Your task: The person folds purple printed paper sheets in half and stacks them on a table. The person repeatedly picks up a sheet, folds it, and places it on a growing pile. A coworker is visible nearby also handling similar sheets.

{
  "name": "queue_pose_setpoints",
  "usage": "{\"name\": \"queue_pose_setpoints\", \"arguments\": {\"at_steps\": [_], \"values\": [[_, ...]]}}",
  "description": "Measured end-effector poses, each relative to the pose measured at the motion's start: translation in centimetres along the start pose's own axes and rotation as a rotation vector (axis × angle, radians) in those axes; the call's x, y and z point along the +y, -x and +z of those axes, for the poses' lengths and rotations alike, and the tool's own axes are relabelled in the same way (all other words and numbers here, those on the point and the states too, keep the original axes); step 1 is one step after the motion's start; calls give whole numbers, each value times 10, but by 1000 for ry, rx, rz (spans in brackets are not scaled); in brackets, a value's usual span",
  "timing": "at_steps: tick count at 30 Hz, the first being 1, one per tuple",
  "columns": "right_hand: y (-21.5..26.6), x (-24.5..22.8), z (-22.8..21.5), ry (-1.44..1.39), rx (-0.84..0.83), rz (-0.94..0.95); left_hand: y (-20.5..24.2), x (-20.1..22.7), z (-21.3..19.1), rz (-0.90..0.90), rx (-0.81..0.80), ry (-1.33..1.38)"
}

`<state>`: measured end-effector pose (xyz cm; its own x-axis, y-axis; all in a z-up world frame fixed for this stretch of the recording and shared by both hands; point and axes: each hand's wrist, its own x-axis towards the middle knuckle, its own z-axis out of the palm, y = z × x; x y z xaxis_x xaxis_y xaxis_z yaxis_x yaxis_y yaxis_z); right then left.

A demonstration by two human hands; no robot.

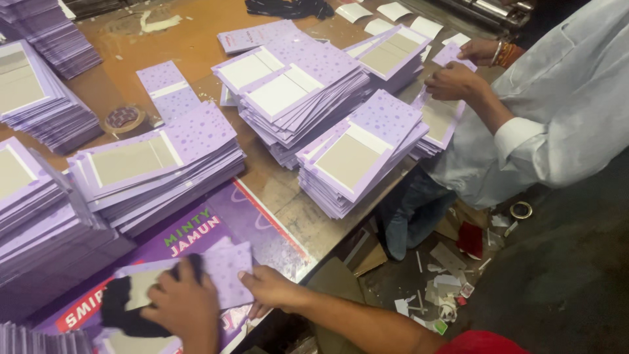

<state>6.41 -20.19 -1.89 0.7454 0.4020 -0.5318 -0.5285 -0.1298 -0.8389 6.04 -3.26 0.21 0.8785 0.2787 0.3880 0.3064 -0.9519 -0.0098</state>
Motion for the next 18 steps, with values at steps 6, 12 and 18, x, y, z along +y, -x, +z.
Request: {"name": "queue_pose_setpoints", "arguments": {"at_steps": [6, 12, 18], "values": [[-7, 12, 6, -134, 143, -155, 24, 14, -37, 298, -15, 623], [-22, 20, -8, -79, 127, -27, -21, -28, -31, 138, 142, 212], [34, -22, -2, 380, 206, -568, 12, -83, -86, -185, 435, 861]]}}
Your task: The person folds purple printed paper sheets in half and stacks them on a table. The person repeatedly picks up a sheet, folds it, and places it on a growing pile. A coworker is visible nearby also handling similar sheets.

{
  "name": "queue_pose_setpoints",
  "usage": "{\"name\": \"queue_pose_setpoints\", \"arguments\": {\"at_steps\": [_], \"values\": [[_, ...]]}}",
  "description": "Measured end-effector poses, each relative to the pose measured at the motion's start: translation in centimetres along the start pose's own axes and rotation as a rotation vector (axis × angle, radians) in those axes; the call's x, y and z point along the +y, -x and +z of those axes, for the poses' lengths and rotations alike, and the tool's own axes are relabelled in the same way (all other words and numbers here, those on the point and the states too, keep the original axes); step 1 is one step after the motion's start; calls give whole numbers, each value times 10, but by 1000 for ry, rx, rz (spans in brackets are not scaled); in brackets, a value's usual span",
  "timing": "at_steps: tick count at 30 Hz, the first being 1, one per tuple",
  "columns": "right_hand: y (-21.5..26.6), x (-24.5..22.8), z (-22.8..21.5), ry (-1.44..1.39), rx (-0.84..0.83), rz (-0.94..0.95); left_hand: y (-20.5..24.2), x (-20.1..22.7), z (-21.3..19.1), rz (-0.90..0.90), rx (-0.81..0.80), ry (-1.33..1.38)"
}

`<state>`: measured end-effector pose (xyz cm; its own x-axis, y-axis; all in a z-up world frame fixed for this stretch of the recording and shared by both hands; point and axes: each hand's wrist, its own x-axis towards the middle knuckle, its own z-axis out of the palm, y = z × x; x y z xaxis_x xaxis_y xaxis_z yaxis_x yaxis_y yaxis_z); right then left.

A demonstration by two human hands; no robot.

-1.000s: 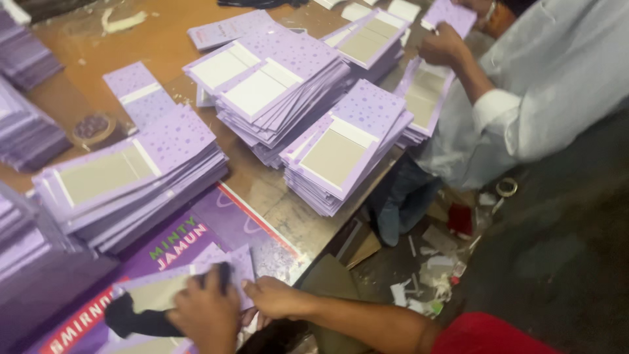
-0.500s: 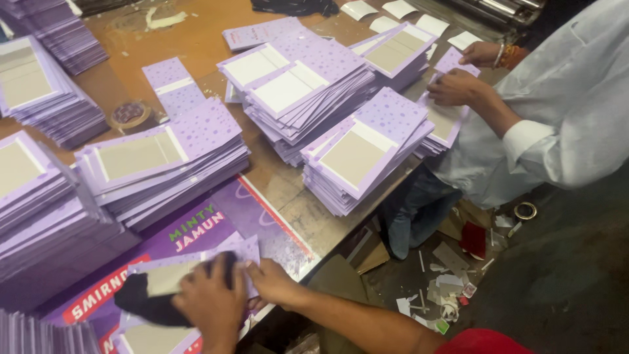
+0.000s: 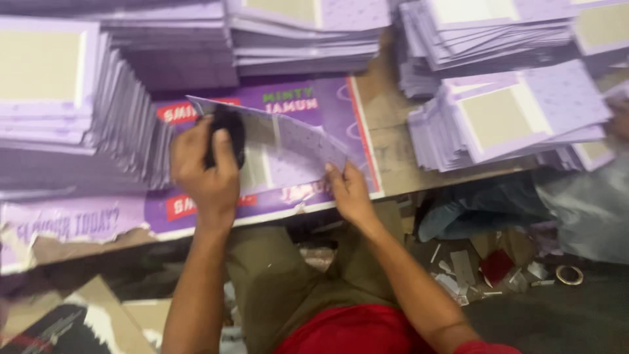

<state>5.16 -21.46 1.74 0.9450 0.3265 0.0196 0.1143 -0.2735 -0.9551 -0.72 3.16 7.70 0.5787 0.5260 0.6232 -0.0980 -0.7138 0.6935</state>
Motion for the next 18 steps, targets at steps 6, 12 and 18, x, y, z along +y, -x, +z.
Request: {"name": "queue_pose_setpoints", "arguments": {"at_steps": [6, 12, 18], "values": [[-10, -24, 3, 342, -279, -291, 13, 37, -44, 63, 28, -104], [-18, 16, 19, -505, -331, 100, 44, 18, 35, 89, -523, -151], [-25, 35, 25, -284, -162, 117, 49, -40, 73, 22, -549, -511]]}}
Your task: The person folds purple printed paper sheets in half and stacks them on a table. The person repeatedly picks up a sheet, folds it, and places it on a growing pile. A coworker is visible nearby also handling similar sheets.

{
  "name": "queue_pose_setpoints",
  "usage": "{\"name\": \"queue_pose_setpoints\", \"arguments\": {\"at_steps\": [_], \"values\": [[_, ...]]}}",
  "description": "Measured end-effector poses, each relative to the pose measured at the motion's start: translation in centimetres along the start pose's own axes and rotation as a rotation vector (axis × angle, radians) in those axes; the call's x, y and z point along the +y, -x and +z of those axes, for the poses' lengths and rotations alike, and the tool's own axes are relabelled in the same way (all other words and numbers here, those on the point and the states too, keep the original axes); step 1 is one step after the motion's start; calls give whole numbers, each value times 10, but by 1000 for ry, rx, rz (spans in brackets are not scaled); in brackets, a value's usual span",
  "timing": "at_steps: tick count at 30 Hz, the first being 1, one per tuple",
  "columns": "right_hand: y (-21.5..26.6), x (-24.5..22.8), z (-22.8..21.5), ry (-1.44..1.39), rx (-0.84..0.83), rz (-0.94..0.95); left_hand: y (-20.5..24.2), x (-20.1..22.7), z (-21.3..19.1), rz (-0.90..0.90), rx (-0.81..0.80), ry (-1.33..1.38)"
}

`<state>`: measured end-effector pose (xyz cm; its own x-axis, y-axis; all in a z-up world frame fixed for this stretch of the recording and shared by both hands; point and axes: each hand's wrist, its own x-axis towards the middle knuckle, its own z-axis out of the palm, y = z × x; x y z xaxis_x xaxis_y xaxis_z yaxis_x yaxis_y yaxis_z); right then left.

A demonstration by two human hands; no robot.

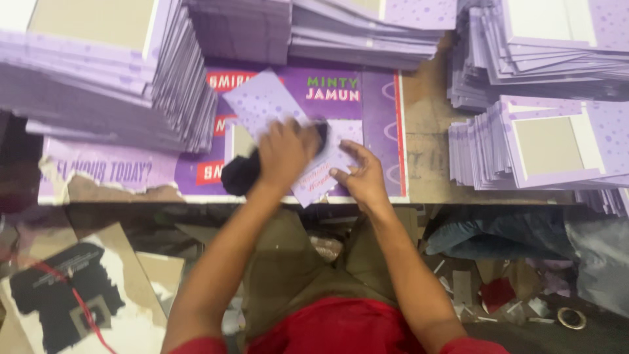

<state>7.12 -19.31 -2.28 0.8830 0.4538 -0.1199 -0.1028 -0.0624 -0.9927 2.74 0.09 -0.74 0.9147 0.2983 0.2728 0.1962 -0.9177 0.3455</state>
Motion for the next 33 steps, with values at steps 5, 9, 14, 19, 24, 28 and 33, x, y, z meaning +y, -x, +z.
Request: {"name": "queue_pose_setpoints", "arguments": {"at_steps": [5, 9, 14, 19, 24, 28, 33], "values": [[1, -4, 5, -90, 57, 86, -95, -76, 8, -141, 491, -297], [0, 3, 4, -97, 122, 126, -57, -44, 3, -93, 203, -192], [-1, 10, 2, -248, 186, 180, 87, 30, -44, 152, 133, 137], [5, 0, 7, -361, 268, 208, 122, 30, -71, 88, -49, 511], [26, -26, 1, -249, -28, 393, 138, 34, -45, -11, -59, 1040], [35, -80, -43, 280, 189, 10, 156, 29, -29, -109, -36, 1223], [-34, -146, -117, 335, 250, -972, 168, 25, -11, -282, -88, 1254]]}}
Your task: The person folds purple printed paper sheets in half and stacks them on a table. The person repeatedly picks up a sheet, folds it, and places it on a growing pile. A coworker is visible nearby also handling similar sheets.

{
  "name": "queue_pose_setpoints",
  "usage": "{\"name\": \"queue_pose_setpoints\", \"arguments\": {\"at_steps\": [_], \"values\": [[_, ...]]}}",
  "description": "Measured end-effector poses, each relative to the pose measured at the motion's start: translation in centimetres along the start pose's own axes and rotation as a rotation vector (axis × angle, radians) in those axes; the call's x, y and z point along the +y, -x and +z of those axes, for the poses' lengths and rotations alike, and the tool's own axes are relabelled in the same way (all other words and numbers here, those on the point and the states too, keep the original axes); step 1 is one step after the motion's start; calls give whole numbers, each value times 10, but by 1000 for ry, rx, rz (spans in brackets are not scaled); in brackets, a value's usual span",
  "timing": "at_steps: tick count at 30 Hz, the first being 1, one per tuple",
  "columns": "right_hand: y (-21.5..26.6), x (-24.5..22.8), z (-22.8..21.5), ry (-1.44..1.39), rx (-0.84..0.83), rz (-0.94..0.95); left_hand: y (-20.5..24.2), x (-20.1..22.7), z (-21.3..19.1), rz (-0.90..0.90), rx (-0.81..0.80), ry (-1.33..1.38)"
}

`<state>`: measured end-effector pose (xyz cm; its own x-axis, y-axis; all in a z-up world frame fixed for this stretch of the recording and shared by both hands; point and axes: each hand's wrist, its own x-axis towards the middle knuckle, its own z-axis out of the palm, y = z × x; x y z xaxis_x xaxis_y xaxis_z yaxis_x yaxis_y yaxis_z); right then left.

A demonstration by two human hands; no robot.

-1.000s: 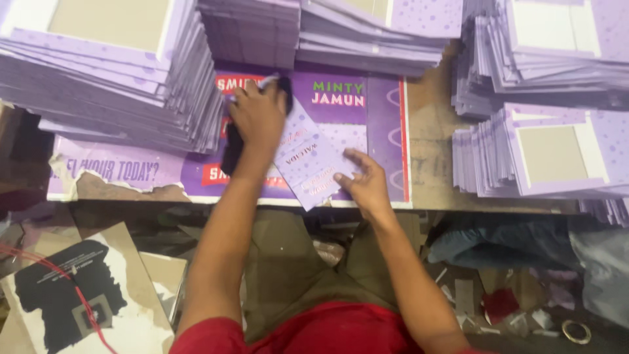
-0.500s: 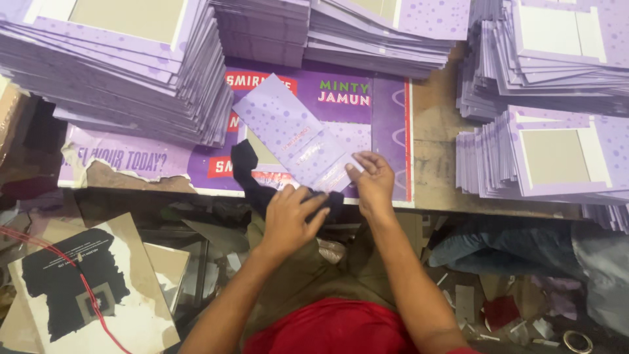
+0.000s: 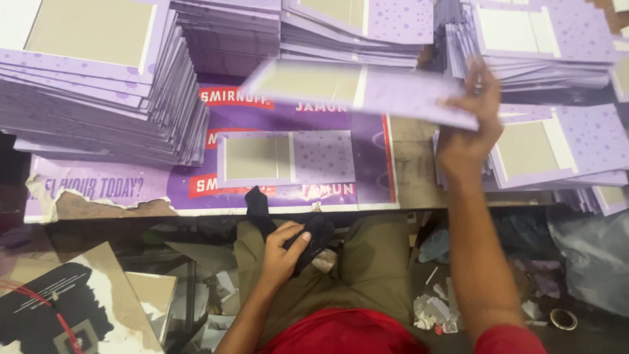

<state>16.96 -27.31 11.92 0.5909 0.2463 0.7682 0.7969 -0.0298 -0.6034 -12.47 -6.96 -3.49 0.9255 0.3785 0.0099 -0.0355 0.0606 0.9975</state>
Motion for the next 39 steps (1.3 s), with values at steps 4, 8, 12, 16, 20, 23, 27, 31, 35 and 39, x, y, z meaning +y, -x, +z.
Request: {"name": "queue_pose_setpoints", "arguments": {"at_steps": [4, 8, 12, 16, 20, 23, 27, 31, 35, 39], "values": [[-81, 67, 4, -16, -4, -106, -13, -6, 3, 33, -145, -8], [-109, 107, 7, 417, 13, -97, -16, -3, -1, 79, -214, -88], [-98, 136, 14, 452, 161, 202, -19, -1, 0, 67, -206, -113], [-77, 149, 19, 204, 147, 498, -21, -2, 4, 7, -208, -112], [-74, 123, 19, -529, 242, 833, -22, 2, 3, 40, -208, -140], [-67, 88, 10, -767, 454, 898, -22, 3, 6, 47, -205, -176], [-60, 57, 5, -216, 492, 435, -23, 5, 8, 60, -208, -200], [-75, 74, -2, -89, 583, 291, -21, 6, 11, 32, -208, -275], [-99, 128, 23, -232, 563, 484, -25, 10, 16, 76, -223, -317], [-98, 161, 55, -246, 253, 838, -23, 13, 17, 70, -241, -347]]}}
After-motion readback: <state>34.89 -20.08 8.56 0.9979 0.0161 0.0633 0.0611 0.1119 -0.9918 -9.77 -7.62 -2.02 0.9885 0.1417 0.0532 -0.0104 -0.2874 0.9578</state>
